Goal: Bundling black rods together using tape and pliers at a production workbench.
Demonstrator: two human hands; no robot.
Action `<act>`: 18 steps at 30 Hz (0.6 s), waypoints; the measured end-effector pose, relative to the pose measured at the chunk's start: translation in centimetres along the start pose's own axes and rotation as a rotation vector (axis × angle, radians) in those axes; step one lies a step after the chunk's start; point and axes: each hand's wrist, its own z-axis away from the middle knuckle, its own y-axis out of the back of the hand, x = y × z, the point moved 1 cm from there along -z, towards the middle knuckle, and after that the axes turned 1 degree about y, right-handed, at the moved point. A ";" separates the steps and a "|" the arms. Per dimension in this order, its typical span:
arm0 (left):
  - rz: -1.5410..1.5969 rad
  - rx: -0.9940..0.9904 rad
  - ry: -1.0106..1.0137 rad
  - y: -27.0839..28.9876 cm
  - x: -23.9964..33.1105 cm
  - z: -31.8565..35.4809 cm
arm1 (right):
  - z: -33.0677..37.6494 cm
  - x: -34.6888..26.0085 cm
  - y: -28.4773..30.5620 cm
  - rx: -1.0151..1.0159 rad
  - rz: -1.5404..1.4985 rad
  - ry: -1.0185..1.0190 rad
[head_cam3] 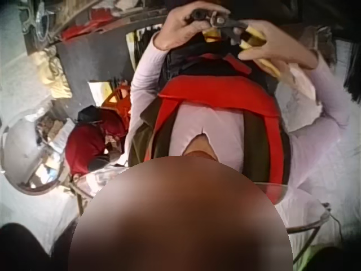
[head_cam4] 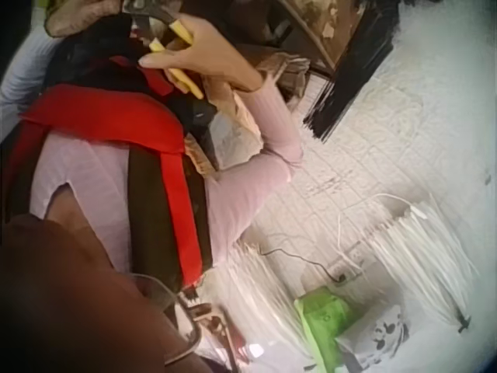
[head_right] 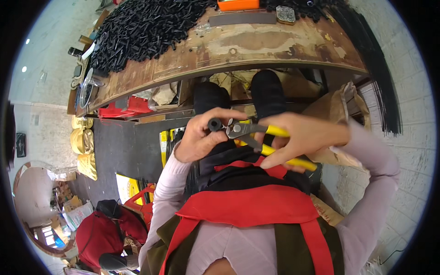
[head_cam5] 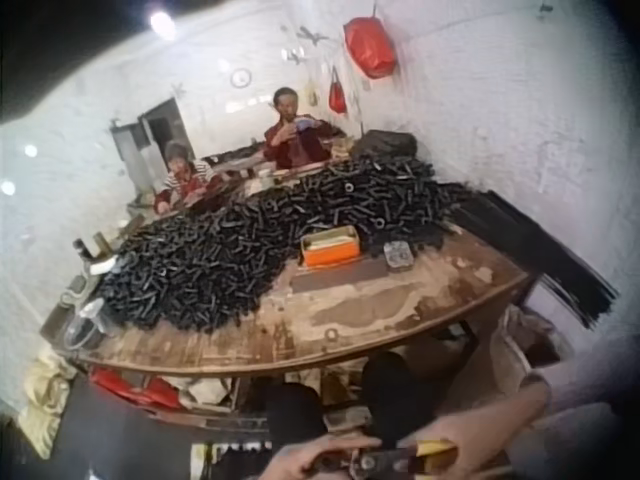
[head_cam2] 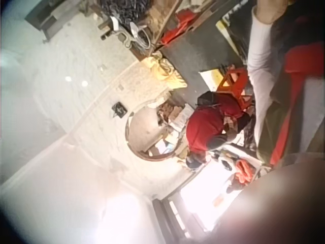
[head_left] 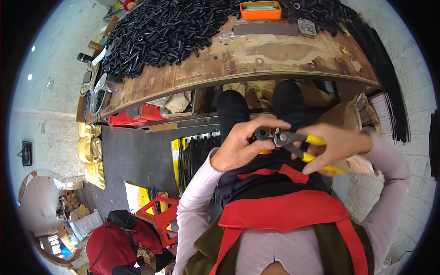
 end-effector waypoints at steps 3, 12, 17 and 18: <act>0.089 0.087 0.026 -0.5 0.0 -0.3 | -0.4 1.8 -1.4 0.505 0.614 0.346; 0.086 0.106 -0.076 0.2 -0.3 -1.9 | 0.8 0.3 0.9 0.441 0.562 0.336; 0.269 -0.029 0.064 -0.6 -1.2 -1.8 | -0.3 2.8 -0.4 0.250 0.270 0.185; 0.216 0.086 0.041 -0.7 -1.2 -2.1 | -0.2 2.8 -0.2 0.572 0.640 0.387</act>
